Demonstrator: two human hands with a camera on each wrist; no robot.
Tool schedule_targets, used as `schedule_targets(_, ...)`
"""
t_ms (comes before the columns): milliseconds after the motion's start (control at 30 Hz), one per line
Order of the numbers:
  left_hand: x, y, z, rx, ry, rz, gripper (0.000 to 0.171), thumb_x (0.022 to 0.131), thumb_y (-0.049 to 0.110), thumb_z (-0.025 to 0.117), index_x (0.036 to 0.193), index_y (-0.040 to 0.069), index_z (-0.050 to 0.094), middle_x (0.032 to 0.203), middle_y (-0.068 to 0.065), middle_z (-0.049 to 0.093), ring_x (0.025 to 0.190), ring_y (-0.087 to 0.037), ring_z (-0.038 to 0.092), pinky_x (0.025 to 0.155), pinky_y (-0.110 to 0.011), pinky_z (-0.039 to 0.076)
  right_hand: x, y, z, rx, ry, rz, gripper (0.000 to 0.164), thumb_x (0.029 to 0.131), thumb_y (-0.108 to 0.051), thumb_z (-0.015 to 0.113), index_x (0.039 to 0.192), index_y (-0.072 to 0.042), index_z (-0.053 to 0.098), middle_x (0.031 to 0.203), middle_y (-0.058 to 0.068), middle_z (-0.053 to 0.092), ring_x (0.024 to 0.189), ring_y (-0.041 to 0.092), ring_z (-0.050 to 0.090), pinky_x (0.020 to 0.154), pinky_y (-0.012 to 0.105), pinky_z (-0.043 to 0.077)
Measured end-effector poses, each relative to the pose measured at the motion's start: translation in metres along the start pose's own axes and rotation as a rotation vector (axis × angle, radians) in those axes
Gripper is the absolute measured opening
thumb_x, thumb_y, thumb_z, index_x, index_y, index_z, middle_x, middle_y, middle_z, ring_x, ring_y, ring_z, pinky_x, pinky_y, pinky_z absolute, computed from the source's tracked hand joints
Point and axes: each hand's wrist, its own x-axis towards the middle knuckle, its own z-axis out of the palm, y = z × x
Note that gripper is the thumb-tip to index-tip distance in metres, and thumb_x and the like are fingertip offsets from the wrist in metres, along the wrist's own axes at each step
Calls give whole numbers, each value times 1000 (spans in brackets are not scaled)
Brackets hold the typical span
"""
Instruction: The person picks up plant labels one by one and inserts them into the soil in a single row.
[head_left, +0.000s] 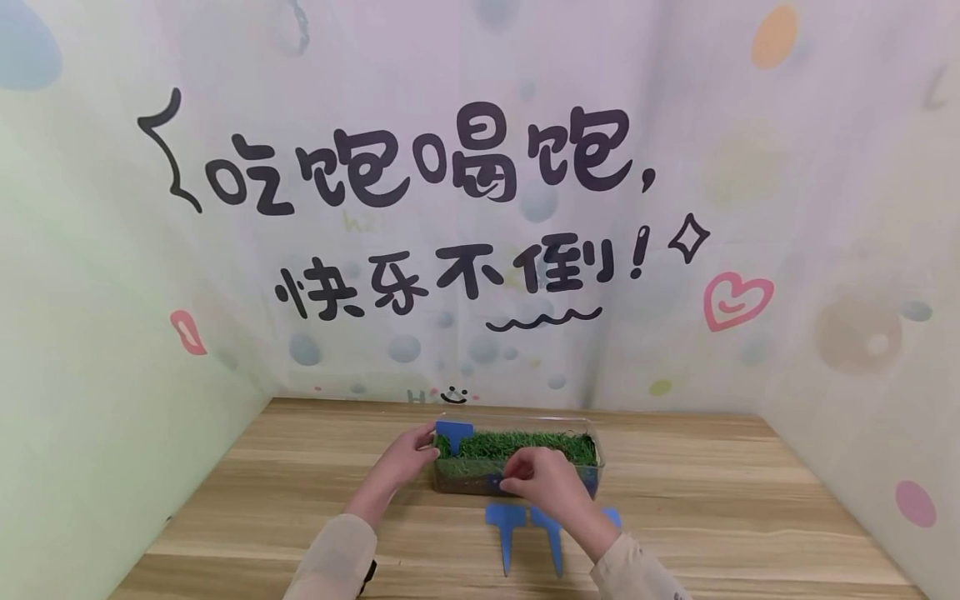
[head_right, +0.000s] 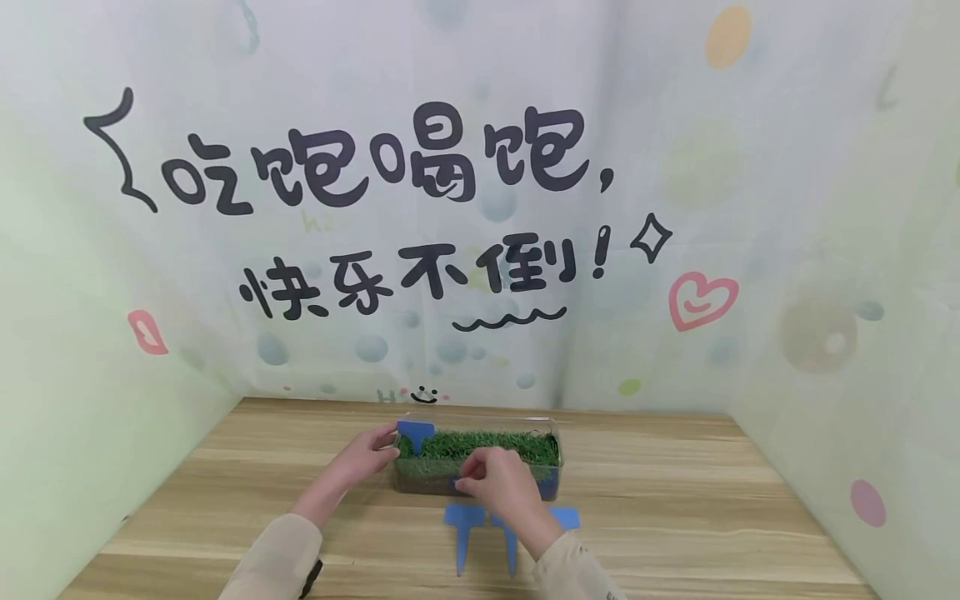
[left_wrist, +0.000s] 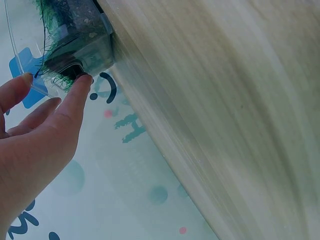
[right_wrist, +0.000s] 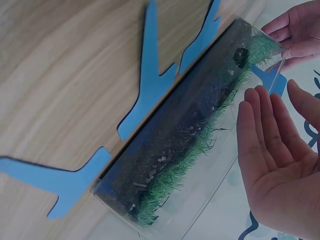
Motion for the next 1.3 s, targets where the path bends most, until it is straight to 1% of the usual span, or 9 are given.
schedule_targets(167,1,-1,0,1,5,0,53,99,-1,51,149,-10,36,148,-35,43,138,-48,43,110,-56,43,-1,2,2,-4,-14,-5,8,86,-18,77,90,-13,73,82,-3,72,72,9,64,62,28,52)
schedule_targets(533,0,1,0,7,-4,6,54,99,0,52,149,-10,36,148,-35,43,138,-48,43,110,-56,43,-3,4,4,4,-42,-7,6,86,-17,77,87,-12,73,78,-3,70,68,8,61,60,28,50)
schedule_targets(800,0,1,-1,-1,-1,3,53,99,-1,51,149,-11,36,148,-35,42,139,-48,42,110,-57,42,-4,3,5,3,-72,10,6,87,-17,76,85,-12,72,76,-3,70,67,8,61,60,27,51)
schedule_targets(1067,0,0,0,2,-5,7,54,99,0,52,149,-11,36,148,-35,42,138,-48,42,111,-57,42,-6,1,5,-10,-74,7,8,86,-16,77,83,-11,72,74,-3,68,64,8,59,58,26,48)
schedule_targets(1300,0,-1,-1,0,-5,-1,54,99,0,51,149,-10,35,148,-34,42,138,-48,42,110,-56,42,-6,4,8,-19,-74,15,9,85,-18,78,81,-12,72,73,-4,67,64,8,57,56,25,46)
